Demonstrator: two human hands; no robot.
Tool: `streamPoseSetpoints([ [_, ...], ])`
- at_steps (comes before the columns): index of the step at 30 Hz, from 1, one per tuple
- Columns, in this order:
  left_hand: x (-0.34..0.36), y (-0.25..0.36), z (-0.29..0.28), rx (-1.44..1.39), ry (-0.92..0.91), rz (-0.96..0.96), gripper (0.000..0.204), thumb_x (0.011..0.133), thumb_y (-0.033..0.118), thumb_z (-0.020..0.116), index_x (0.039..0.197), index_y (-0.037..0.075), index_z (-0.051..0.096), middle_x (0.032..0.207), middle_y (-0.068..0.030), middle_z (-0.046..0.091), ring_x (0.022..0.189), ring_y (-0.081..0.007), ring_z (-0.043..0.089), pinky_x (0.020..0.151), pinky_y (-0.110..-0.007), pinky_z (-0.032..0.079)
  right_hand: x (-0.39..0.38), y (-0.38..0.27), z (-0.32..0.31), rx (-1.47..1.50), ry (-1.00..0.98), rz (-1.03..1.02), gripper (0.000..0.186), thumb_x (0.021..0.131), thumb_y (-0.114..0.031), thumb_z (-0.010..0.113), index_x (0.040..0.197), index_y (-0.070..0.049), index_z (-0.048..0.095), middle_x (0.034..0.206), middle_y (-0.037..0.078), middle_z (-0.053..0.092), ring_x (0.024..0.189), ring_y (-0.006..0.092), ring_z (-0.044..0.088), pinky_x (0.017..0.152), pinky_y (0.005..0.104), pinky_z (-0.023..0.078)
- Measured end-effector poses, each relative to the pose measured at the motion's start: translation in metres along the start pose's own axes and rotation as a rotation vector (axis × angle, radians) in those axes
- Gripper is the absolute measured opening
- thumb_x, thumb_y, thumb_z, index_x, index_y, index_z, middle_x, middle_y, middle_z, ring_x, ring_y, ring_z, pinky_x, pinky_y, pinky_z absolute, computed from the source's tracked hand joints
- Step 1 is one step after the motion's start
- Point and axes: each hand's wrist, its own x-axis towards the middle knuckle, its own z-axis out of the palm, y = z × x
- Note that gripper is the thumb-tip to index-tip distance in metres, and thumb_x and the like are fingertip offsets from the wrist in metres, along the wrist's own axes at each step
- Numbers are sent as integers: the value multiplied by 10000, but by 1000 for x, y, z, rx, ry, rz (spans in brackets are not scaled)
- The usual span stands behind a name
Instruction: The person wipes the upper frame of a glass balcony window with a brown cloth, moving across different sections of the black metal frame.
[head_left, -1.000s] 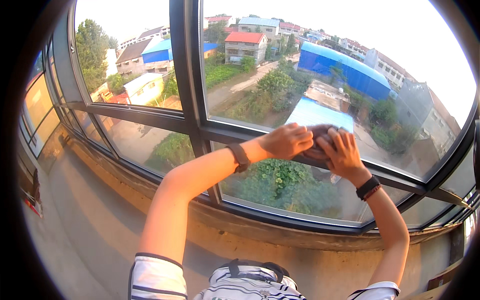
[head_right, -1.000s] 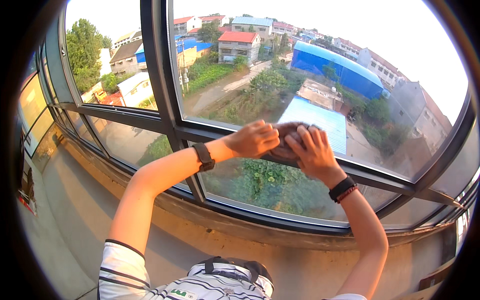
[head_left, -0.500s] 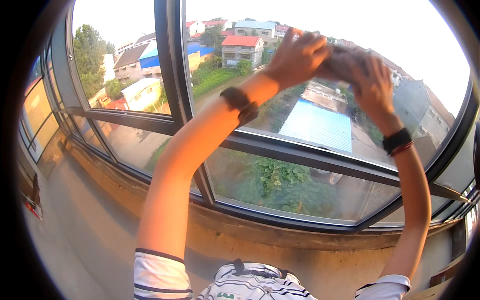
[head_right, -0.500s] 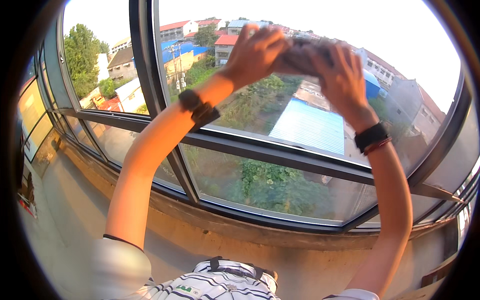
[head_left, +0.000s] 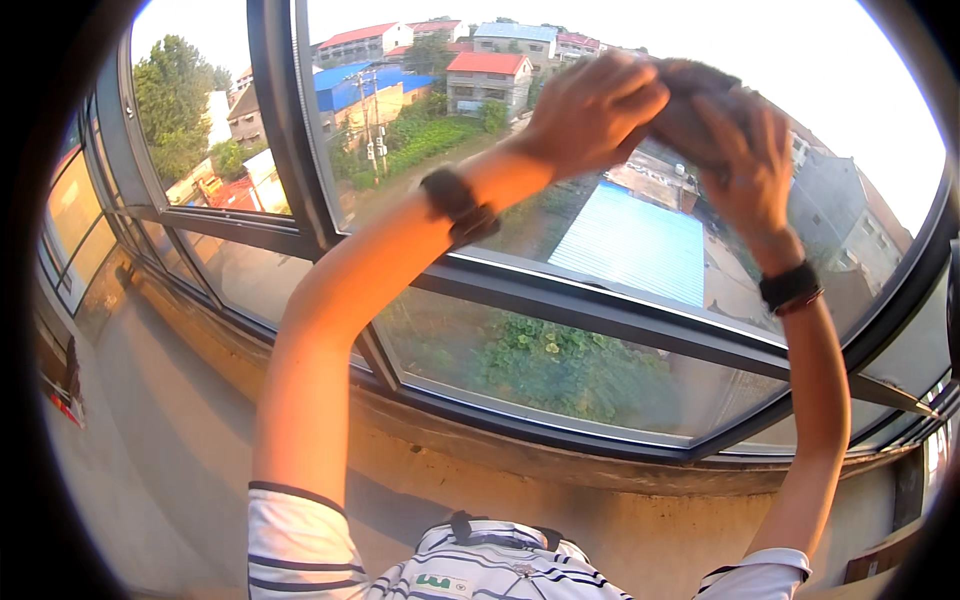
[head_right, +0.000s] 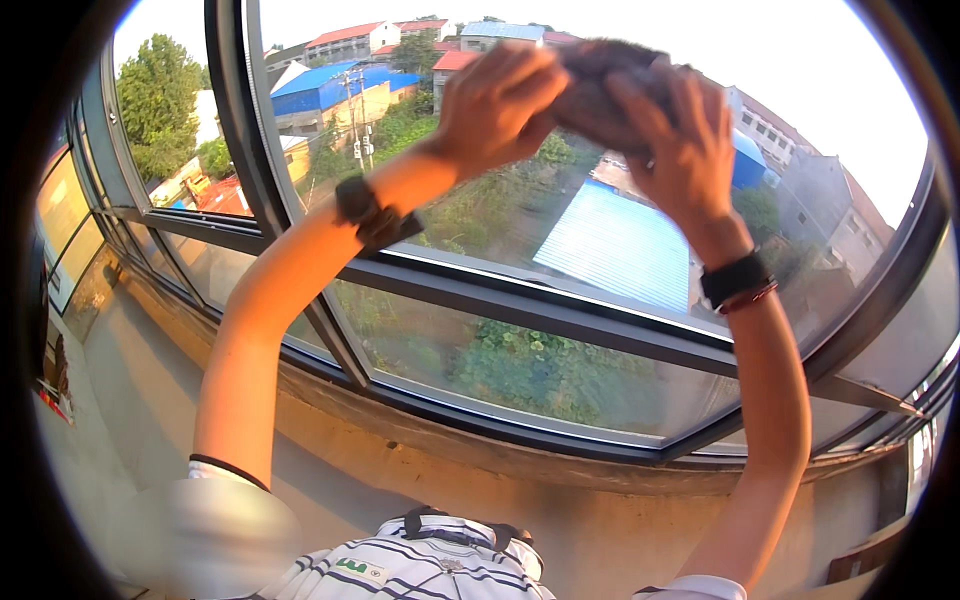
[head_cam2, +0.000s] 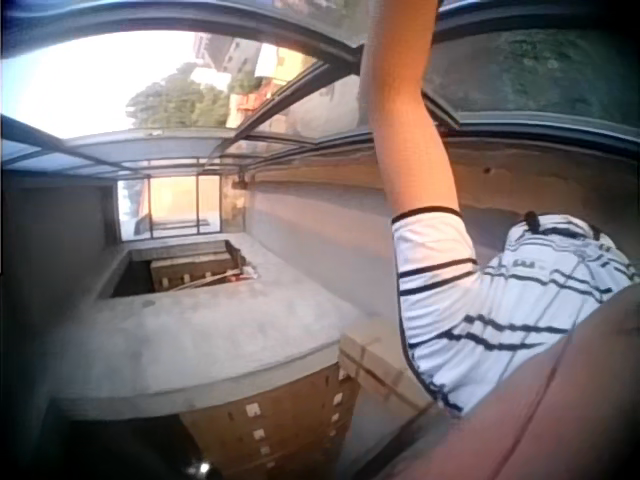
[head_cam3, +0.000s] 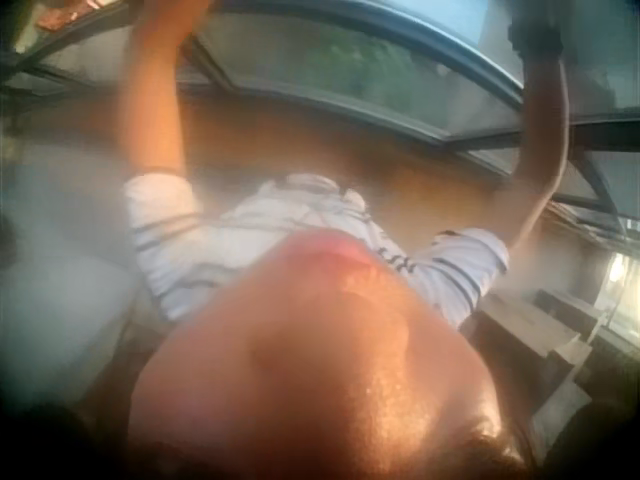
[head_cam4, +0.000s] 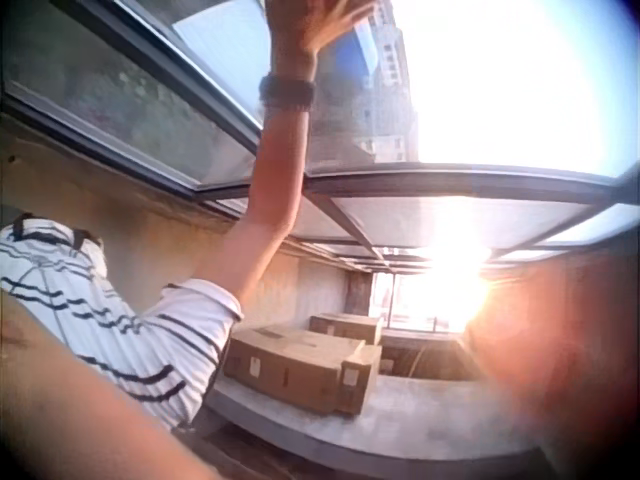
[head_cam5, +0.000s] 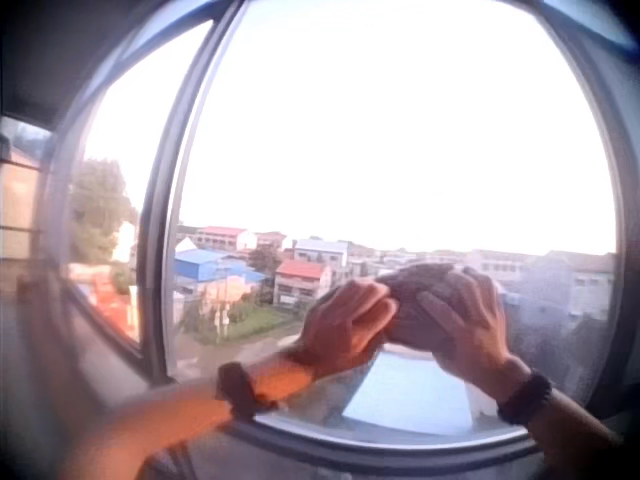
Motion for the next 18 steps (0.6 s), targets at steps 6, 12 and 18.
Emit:
streamPoseSetpoints([
  [6, -147, 96, -26, -379, -459, 248, 181, 705, 139, 630, 877, 94, 601, 1007, -31, 570, 892, -179, 571, 773, -303, 505, -143, -85, 3, 206, -175, -291, 340, 720, -172, 631, 1048, -260, 637, 1124, 48, 483, 962, 256, 504, 724, 379, 471],
  [12, -96, 74, -21, -380, -628, 253, 211, 749, 157, 620, 950, 91, 611, 1004, -19, 580, 918, -192, 557, 816, -338, 448, -126, -62, -15, 240, -275, -182, 397, 739, -148, 625, 1123, -250, 629, 1087, 47, 497, 908, 206, 501, 721, 348, 414],
  [18, 10, 19, 15, -6, -306, 235, 244, 792, 149, 641, 1033, 117, 617, 1043, -35, 604, 959, -180, 596, 907, -400, 370, -40, 22, -41, -14, -96, -95, 509, 696, -196, 739, 1183, -269, 611, 1101, 21, 540, 994, 226, 538, 827, 416, 388],
])
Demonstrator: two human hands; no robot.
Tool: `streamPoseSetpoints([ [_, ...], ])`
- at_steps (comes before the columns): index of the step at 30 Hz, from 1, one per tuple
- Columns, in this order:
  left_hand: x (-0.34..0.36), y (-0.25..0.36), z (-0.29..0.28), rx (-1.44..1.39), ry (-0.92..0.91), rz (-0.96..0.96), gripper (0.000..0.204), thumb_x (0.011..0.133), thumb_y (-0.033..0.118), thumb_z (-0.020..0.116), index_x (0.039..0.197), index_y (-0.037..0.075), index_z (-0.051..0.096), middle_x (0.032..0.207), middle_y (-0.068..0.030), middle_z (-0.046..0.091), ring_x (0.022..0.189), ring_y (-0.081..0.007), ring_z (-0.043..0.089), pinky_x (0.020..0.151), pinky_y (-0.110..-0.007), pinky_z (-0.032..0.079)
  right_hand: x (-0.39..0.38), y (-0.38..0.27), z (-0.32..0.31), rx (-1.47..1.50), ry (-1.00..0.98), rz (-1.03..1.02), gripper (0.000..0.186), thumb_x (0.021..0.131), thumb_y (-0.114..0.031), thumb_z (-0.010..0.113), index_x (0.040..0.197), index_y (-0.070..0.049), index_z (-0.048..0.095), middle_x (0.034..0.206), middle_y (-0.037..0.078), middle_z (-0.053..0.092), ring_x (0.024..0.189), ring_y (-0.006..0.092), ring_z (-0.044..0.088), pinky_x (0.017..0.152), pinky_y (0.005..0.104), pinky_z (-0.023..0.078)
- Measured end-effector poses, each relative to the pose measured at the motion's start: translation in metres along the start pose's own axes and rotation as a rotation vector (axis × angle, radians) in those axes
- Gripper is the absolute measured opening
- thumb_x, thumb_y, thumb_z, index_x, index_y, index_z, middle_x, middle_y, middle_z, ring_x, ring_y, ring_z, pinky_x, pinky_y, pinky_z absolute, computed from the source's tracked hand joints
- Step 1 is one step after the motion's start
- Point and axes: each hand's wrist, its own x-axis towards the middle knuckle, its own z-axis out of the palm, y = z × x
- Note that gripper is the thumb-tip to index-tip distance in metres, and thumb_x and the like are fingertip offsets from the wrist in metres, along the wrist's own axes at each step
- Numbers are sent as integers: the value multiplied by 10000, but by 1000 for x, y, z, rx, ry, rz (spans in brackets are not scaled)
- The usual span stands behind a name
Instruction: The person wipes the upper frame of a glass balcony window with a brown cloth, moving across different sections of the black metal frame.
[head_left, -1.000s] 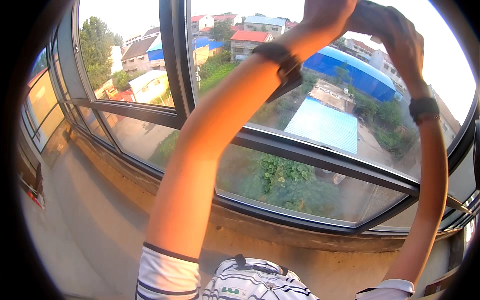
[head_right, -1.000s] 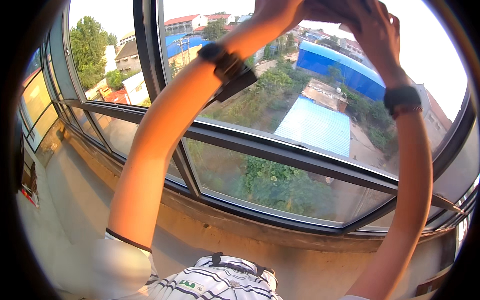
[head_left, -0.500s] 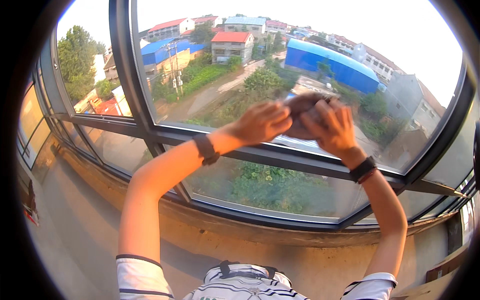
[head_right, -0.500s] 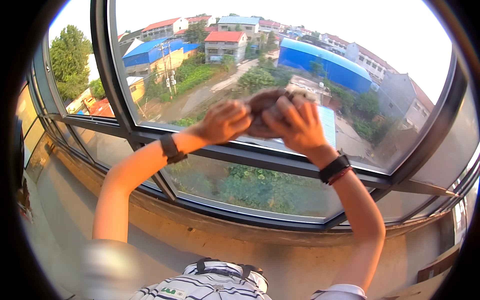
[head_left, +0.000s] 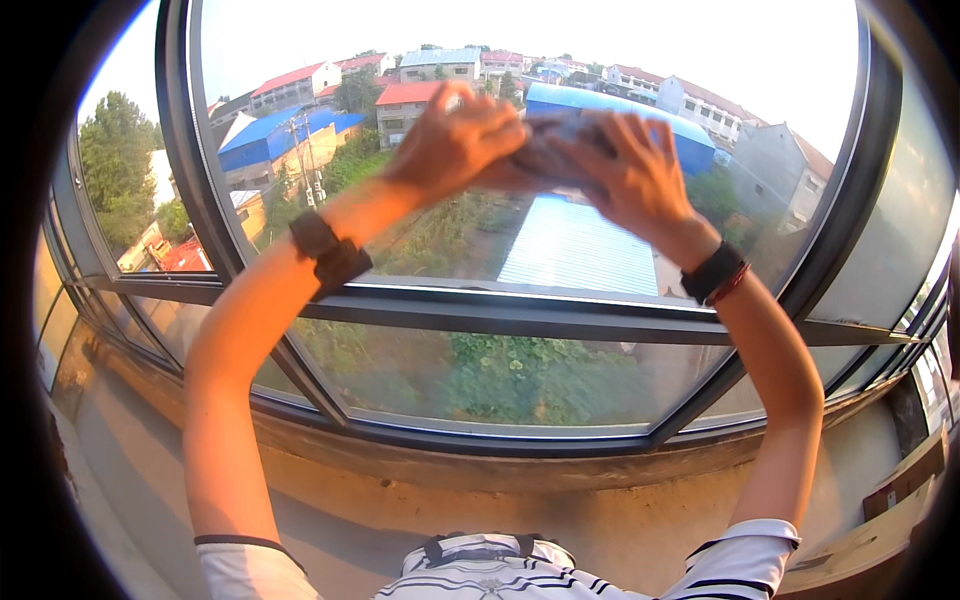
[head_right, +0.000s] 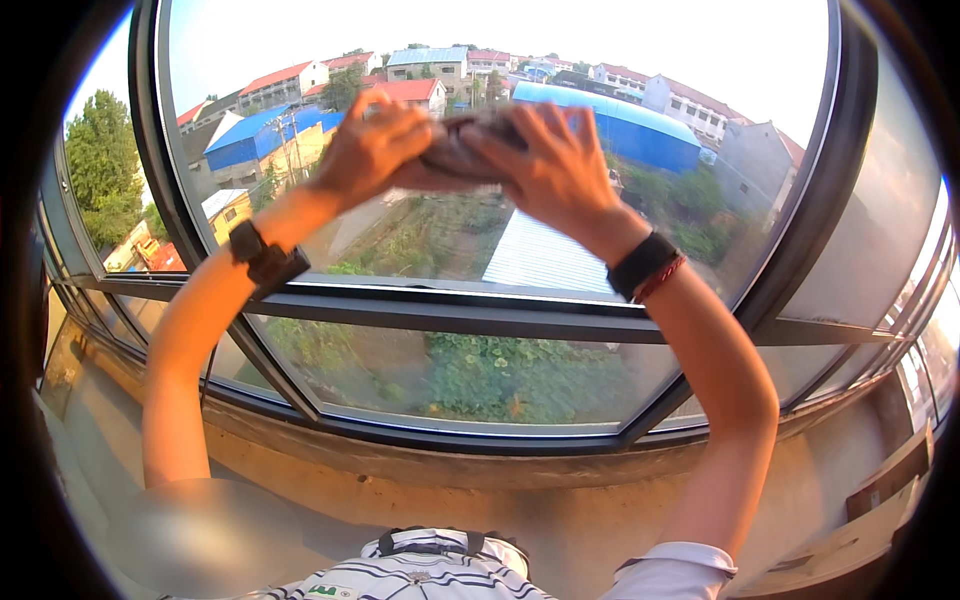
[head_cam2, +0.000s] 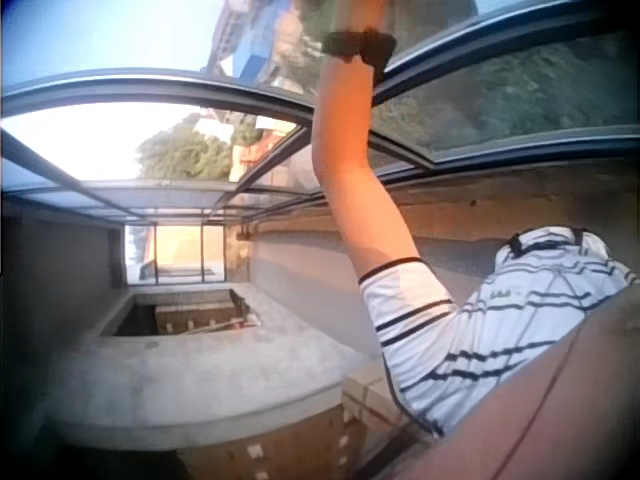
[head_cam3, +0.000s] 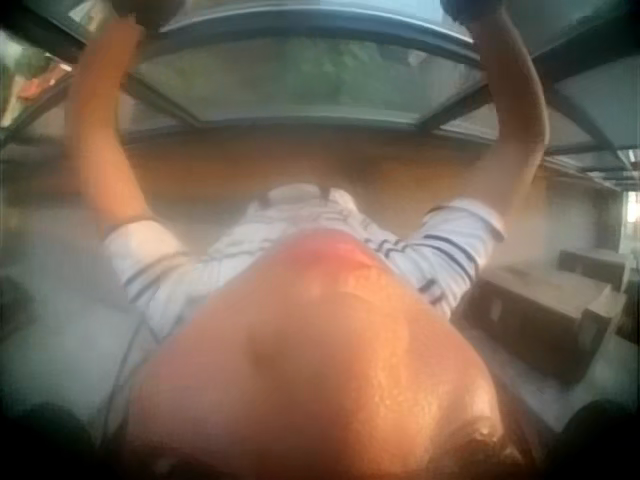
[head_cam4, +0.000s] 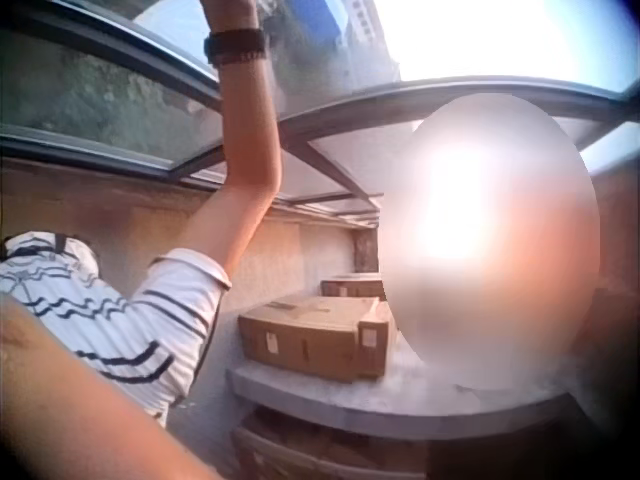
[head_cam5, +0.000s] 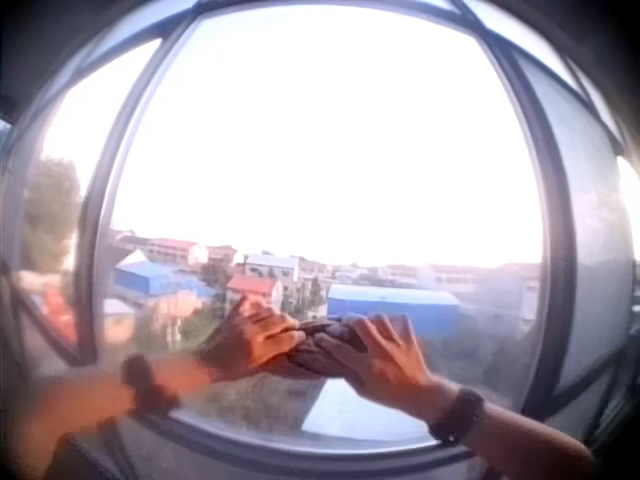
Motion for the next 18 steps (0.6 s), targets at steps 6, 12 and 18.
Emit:
streamPoseSetpoints([
  [6, 154, -84, -43, 118, 179, -197, 180, 820, 191, 585, 942, 62, 614, 928, -96, 618, 887, -268, 602, 774, -409, 454, 129, 100, -49, 166, 248, 147, 224, 793, -197, 619, 969, -70, 673, 885, 114, 663, 842, 274, 633, 704, 355, 506],
  [12, 145, -56, 4, 29, 383, -216, 138, 798, 132, 586, 899, 39, 606, 872, -120, 594, 805, -283, 603, 688, -390, 473, 87, 96, -53, -14, 252, 79, 184, 793, -128, 584, 948, -108, 683, 830, 97, 667, 769, 291, 620, 688, 379, 499],
  [18, 35, 70, 34, -160, 159, -148, 293, 667, 124, 678, 949, 68, 620, 956, -95, 588, 884, -273, 598, 769, -378, 515, -62, 27, -5, 172, 142, 89, 519, 586, -94, 732, 1085, -207, 647, 971, 73, 531, 873, 277, 564, 739, 385, 506],
])
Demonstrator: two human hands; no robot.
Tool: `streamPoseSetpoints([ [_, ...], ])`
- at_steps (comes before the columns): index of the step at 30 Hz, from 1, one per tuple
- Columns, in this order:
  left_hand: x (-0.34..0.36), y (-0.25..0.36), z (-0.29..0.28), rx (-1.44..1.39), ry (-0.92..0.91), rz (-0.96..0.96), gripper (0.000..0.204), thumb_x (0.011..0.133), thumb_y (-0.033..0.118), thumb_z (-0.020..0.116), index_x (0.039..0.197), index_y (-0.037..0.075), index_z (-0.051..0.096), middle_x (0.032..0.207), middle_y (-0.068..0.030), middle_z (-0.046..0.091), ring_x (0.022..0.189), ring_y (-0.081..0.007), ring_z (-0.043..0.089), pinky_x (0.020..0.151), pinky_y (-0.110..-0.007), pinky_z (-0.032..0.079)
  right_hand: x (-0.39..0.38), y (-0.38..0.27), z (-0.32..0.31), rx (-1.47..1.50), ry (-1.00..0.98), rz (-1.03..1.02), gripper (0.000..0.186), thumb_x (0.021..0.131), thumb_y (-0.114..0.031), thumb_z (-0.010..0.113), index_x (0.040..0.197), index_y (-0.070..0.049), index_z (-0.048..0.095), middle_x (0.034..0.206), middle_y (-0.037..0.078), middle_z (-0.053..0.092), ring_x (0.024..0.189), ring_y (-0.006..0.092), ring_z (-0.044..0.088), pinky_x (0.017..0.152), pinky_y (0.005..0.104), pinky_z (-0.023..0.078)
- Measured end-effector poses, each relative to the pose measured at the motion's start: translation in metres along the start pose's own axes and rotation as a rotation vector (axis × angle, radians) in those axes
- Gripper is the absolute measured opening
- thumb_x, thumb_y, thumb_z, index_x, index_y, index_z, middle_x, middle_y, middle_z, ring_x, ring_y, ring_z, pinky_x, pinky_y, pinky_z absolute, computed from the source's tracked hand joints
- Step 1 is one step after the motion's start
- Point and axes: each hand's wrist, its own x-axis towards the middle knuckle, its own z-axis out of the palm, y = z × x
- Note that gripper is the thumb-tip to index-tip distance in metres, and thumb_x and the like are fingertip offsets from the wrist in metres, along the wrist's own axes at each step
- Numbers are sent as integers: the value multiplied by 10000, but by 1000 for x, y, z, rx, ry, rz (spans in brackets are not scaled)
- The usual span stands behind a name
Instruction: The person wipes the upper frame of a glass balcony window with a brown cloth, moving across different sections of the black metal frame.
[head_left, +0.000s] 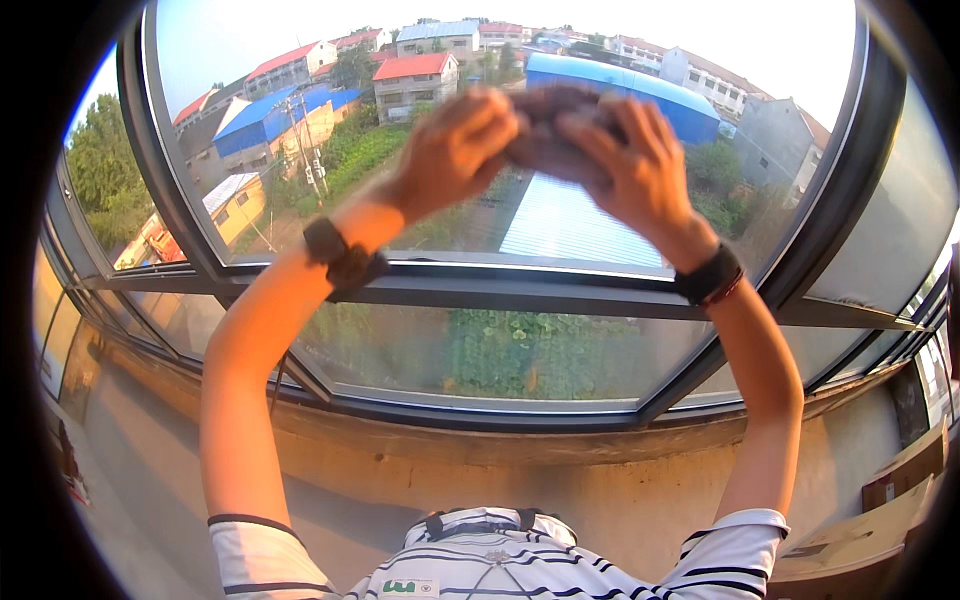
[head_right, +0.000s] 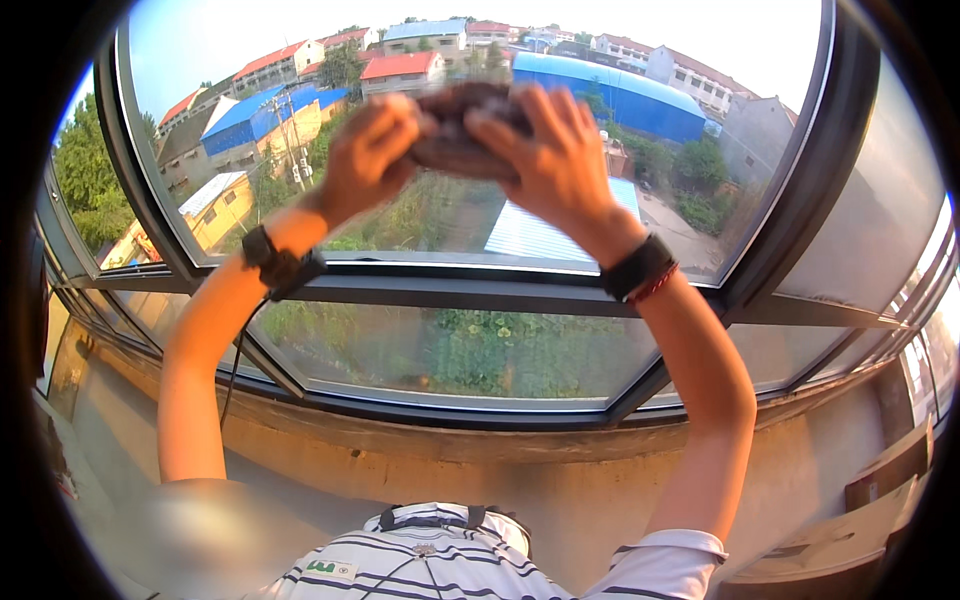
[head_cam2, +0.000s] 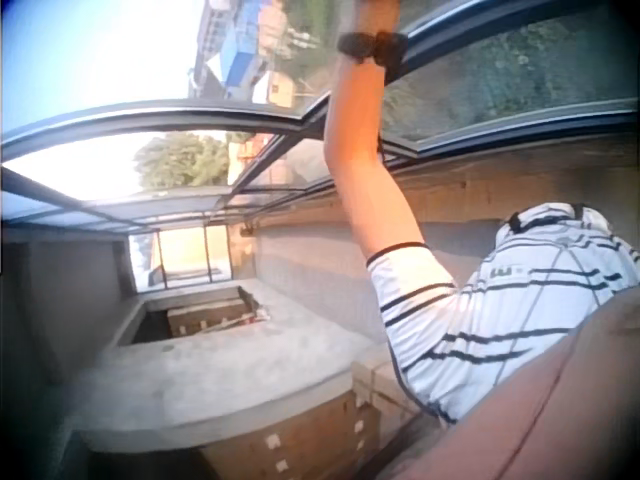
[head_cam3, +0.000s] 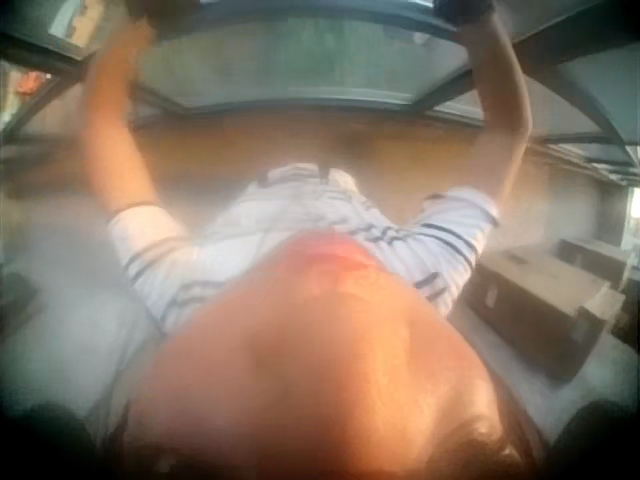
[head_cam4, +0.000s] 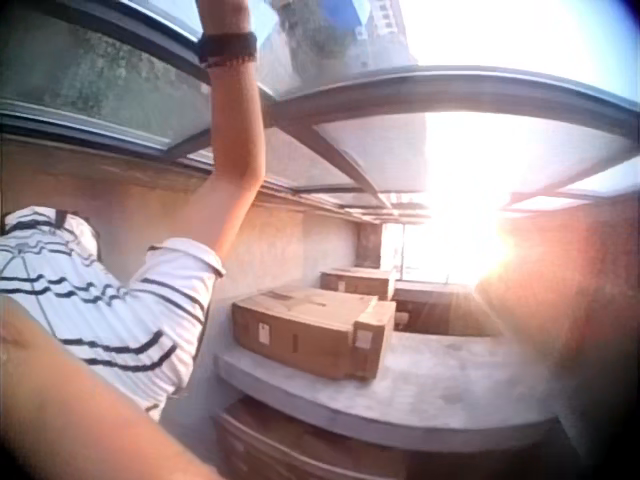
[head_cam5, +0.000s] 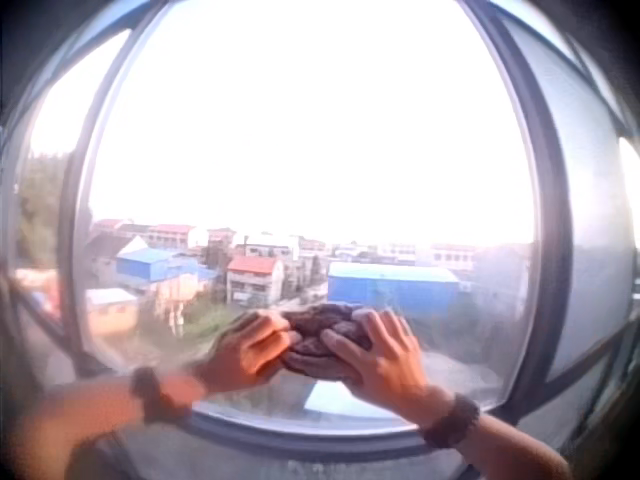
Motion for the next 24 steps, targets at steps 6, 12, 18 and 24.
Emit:
streamPoseSetpoints([
  [6, -69, 64, 19, -375, -501, 386, 211, 724, 104, 591, 912, 10, 591, 886, -64, 542, 833, -212, 569, 802, -317, 490, -111, -53, 6, 308, -437, 32, 523, 612, -197, 750, 1109, -243, 592, 1018, 71, 492, 827, 264, 539, 673, 391, 516],
  [12, -9, 43, 22, -294, -532, 406, 142, 745, 122, 595, 854, 33, 582, 807, -49, 502, 756, -201, 540, 738, -318, 478, -84, -17, -15, 293, -520, 88, 448, 670, -197, 734, 1093, -236, 592, 956, 57, 504, 901, 240, 583, 678, 397, 528],
  [18, 134, -28, 31, 124, -196, 308, 242, 804, 115, 616, 1029, 34, 577, 985, -97, 592, 827, -257, 627, 733, -340, 525, 28, 92, -74, -186, -94, 20, 336, 728, -178, 697, 1058, -184, 638, 1014, 75, 581, 905, 283, 572, 772, 408, 474],
  [24, 244, -54, 37, 16, 114, -126, 141, 822, 158, 588, 886, 32, 587, 816, -151, 521, 776, -333, 556, 688, -398, 461, 101, 159, -90, -184, 238, 120, 272, 734, -141, 671, 999, -89, 638, 978, 129, 610, 916, 345, 575, 785, 433, 484],
])
